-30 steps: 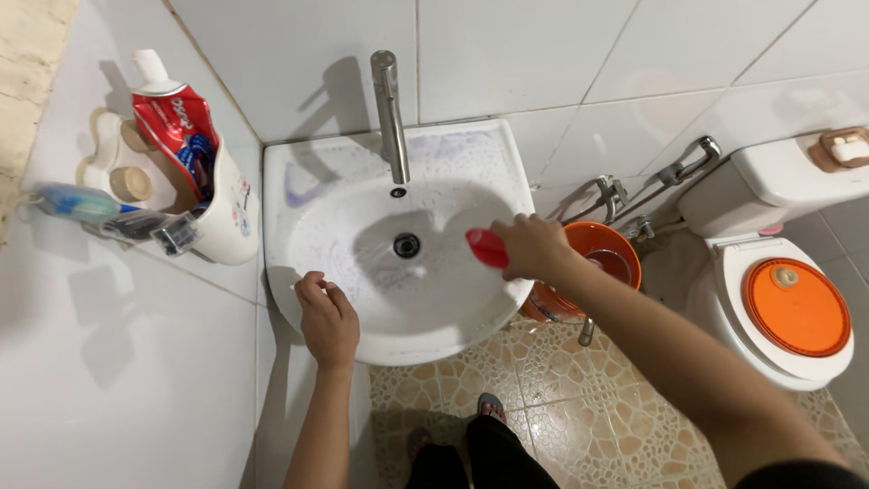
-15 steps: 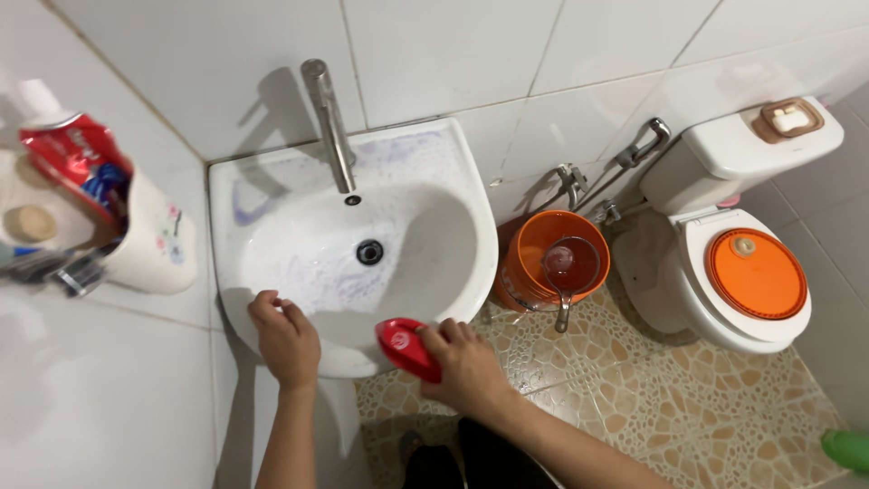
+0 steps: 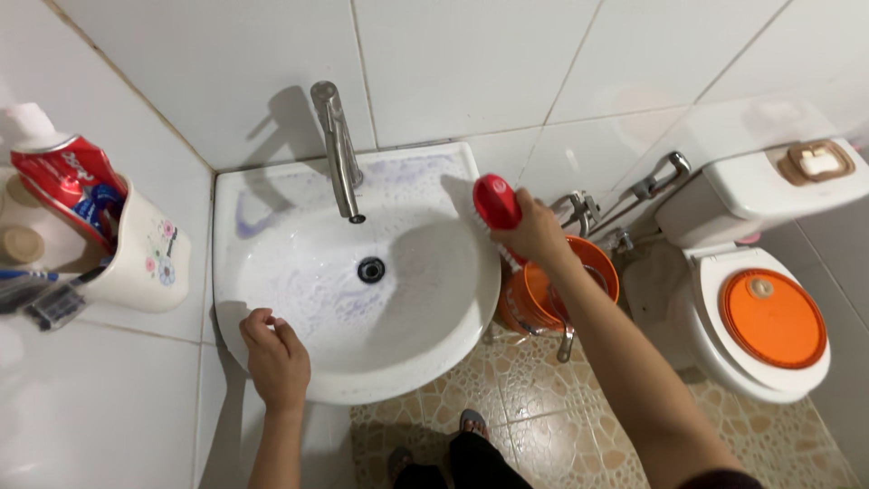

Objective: The person fills a metal pot with water from a tap and pours it into a sink. They then use a red scrubbing brush to clean the sink basin and faucet, repeatedly rinsing the brush in an orange bucket and scrubbing the sink surface.

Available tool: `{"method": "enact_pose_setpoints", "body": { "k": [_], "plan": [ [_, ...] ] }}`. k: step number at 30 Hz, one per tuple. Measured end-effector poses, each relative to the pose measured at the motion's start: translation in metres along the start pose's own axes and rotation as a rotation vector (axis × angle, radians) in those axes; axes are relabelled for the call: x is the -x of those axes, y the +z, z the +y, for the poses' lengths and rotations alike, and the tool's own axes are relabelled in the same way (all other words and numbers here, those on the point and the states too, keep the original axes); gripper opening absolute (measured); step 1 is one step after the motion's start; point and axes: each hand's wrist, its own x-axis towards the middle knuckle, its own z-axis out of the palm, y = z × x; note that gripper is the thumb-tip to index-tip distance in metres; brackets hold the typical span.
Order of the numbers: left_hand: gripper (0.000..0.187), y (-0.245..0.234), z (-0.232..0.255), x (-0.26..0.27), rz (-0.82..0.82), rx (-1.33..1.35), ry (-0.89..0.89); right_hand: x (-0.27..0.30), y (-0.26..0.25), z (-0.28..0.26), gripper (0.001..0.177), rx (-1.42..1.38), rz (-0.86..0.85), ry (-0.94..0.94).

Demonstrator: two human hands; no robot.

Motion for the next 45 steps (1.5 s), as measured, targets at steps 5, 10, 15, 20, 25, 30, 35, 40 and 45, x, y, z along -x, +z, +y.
{"method": "enact_pose_setpoints", "body": {
  "k": [5,10,15,20,25,30,35,40,45],
  "plan": [
    [0.022,0.004,0.004,-0.002,0.004,-0.028,-0.034,-0.076,0.000,-0.003,0.079,-0.077,-0.005,-0.059],
    [0.023,0.007,0.017,-0.006,-0.078,-0.160,-0.030,-0.109,0.006,0.015,0.075,-0.295,-0.037,-0.004],
    [0.033,0.062,0.083,-0.003,-0.247,0.022,0.003,-0.081,0.014,0.046,0.069,-0.747,-0.167,0.094],
    [0.043,0.139,0.187,-0.002,-0.503,0.068,0.228,-0.022,0.031,0.080,0.072,-1.058,-0.300,0.235],
    [0.051,0.165,0.231,0.008,-0.568,0.001,0.247,-0.046,0.044,0.090,0.066,-1.255,-0.310,0.199],
    [0.052,0.179,0.234,0.011,-0.571,-0.022,0.229,-0.117,0.039,0.064,0.060,-1.272,-0.370,0.309],
    [0.050,0.194,0.234,0.001,-0.524,-0.037,0.260,-0.103,0.049,0.082,0.055,-1.211,-0.414,0.353],
    [0.051,0.211,0.243,-0.007,-0.447,-0.098,0.298,-0.062,0.078,0.115,0.054,-1.369,-0.455,0.338],
    [0.050,0.220,0.244,-0.012,-0.378,-0.128,0.345,-0.105,0.065,0.092,0.050,-1.230,-0.418,0.380]
  ]
}}
